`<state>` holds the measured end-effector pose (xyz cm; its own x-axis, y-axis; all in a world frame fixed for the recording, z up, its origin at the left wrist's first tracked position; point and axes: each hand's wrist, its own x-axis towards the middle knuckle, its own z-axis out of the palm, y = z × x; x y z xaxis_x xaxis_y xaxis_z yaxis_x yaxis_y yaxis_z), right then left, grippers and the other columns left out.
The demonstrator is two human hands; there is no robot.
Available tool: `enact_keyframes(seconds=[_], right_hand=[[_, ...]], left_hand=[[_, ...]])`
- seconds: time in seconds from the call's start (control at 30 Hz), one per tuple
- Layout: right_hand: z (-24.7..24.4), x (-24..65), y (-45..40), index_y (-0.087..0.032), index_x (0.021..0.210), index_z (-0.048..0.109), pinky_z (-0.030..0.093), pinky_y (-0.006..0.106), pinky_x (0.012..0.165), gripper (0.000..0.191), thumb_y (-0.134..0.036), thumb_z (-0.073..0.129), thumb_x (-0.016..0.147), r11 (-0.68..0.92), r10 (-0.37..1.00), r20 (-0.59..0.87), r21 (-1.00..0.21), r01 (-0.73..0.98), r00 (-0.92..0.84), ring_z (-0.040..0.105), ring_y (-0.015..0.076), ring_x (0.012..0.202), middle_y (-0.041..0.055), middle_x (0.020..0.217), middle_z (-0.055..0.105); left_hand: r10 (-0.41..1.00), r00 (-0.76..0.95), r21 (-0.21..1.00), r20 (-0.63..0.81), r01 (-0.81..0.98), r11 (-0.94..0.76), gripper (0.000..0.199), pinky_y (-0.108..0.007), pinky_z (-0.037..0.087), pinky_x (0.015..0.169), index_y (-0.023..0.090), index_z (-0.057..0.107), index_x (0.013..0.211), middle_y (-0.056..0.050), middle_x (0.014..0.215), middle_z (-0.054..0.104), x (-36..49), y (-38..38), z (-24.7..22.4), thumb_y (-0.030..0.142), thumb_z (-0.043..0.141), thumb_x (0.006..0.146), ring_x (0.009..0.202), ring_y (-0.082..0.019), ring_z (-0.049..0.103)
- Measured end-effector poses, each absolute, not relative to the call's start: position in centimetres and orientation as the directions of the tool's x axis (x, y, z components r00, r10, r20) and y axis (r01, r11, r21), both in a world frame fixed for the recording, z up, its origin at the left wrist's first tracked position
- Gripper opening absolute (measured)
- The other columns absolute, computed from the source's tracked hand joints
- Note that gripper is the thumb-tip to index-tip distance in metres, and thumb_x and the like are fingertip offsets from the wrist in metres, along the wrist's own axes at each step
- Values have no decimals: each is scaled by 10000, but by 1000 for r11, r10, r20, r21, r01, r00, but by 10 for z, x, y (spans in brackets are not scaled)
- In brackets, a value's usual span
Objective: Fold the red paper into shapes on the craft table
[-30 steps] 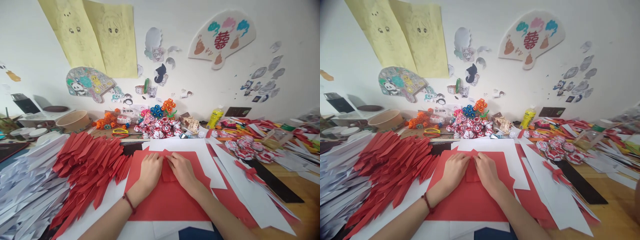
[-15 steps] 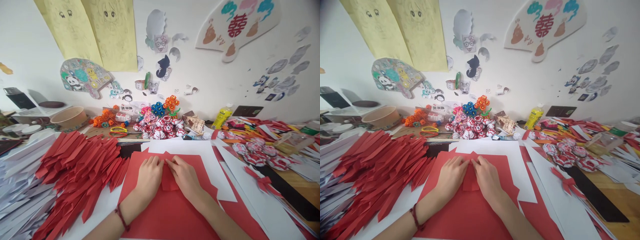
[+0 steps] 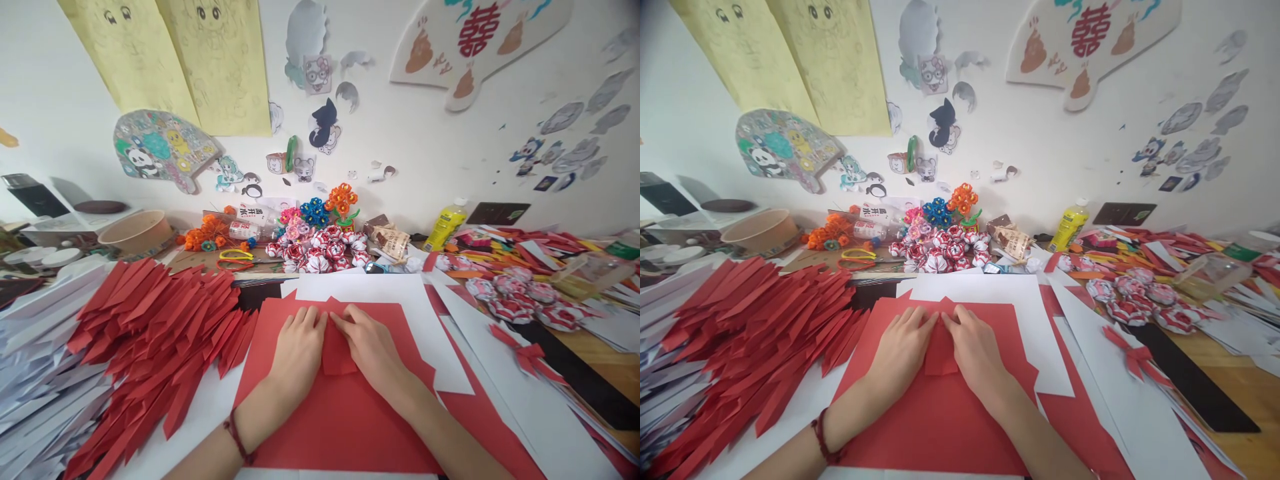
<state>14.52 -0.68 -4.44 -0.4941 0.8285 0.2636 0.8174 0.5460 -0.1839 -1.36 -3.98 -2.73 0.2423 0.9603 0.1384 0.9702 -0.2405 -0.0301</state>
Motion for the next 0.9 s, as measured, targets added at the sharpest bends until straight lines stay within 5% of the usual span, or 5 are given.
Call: enact_keyframes(seconds=[0.9], right_hand=[[-47,146,-5,-274,1158,667,369,239,554,388,-140,355,970,548,825,285,-190,815,-488,557,125,689,28,887,582]], left_hand=[[962,259,21,85,965,-261,527,-356,418,780,127,528,1218,-111,1064,604,-6,-47,-31,-43,392,737,954,-239,541]])
